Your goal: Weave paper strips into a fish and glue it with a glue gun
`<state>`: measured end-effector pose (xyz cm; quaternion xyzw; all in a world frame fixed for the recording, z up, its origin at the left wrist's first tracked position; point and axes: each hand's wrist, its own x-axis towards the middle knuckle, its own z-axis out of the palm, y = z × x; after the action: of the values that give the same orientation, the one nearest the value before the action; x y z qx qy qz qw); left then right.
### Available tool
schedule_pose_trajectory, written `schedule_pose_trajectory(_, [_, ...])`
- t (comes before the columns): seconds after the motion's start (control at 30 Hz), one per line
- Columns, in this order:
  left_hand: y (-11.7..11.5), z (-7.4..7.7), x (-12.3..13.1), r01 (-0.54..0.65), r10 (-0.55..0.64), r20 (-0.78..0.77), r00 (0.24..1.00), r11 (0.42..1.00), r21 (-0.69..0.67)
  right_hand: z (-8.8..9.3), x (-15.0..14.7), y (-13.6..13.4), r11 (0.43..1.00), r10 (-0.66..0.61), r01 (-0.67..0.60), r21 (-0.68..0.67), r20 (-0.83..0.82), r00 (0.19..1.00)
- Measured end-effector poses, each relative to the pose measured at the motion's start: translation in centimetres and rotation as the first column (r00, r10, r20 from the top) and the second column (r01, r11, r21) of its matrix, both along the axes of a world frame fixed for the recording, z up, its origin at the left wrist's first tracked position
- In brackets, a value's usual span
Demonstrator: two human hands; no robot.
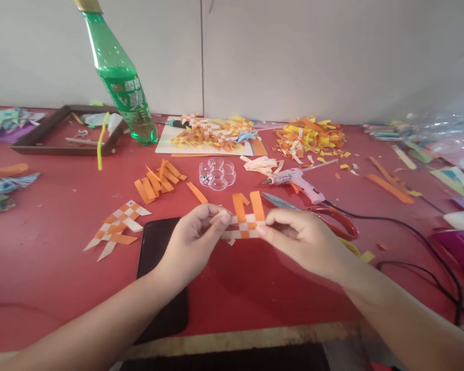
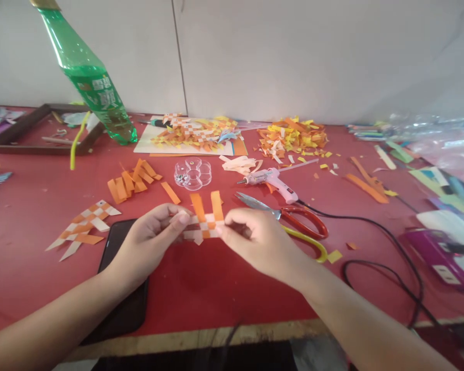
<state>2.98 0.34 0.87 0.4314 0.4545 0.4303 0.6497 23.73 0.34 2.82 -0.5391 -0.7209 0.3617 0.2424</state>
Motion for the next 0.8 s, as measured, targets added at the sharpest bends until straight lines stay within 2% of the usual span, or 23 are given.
schedule_pose_trajectory(0.07, [0.2,0.0,0.1,-0.044,0.044,0.002,0.999,0.999,-0.024,-0.2,0.4,0.7,0.995,-0.090,0.093,0.026,-0.109,0.990])
schedule_pose_trajectory(0.13, [0.4,-0.1,0.2,-0.038,0.037,-0.019,0.999,0.998,-0.047,-0.7,0.9,1.1,0.980,-0.183,0.197,0.031,-0.252,0.950])
schedule_pose_trajectory(0.23, [0.1,-0.4,0.3,0.079,-0.078,-0.104,0.992,0.997,0.009,-1.7,1.6,1.3,0.958,-0.262,0.286,-0.009,-0.429,0.865])
schedule_pose_trajectory(0.33, [-0.3,-0.8,0.0,0.184,-0.149,-0.225,0.963,0.972,0.144,-2.3,1.9,1.2,0.956,-0.258,0.292,-0.003,-0.476,0.841])
schedule_pose_trajectory(0.47, [-0.6,-0.9,-0.5,0.223,-0.080,-0.418,0.905,0.925,0.306,-2.6,1.9,1.2,0.955,-0.238,0.294,0.048,-0.469,0.851])
schedule_pose_trajectory(0.53, [-0.5,-0.8,-0.7,0.256,0.008,-0.552,0.834,0.880,0.399,-2.6,1.8,1.3,0.954,-0.235,0.296,0.053,-0.485,0.843])
schedule_pose_trajectory(0.63, [-0.4,-1.0,-0.6,0.405,0.181,-0.758,0.627,0.755,0.515,-2.5,1.5,1.3,0.956,-0.222,0.291,0.049,-0.527,0.820])
schedule_pose_trajectory(0.7, [-0.3,-1.2,-0.5,0.530,0.250,-0.839,0.484,0.678,0.509,-2.5,1.4,1.3,0.959,-0.209,0.279,0.052,-0.539,0.816])
schedule_pose_trajectory(0.8, [-0.2,-1.6,-0.4,0.635,0.257,-0.899,0.354,0.640,0.433,-2.5,1.3,1.1,0.961,-0.200,0.270,0.054,-0.535,0.821])
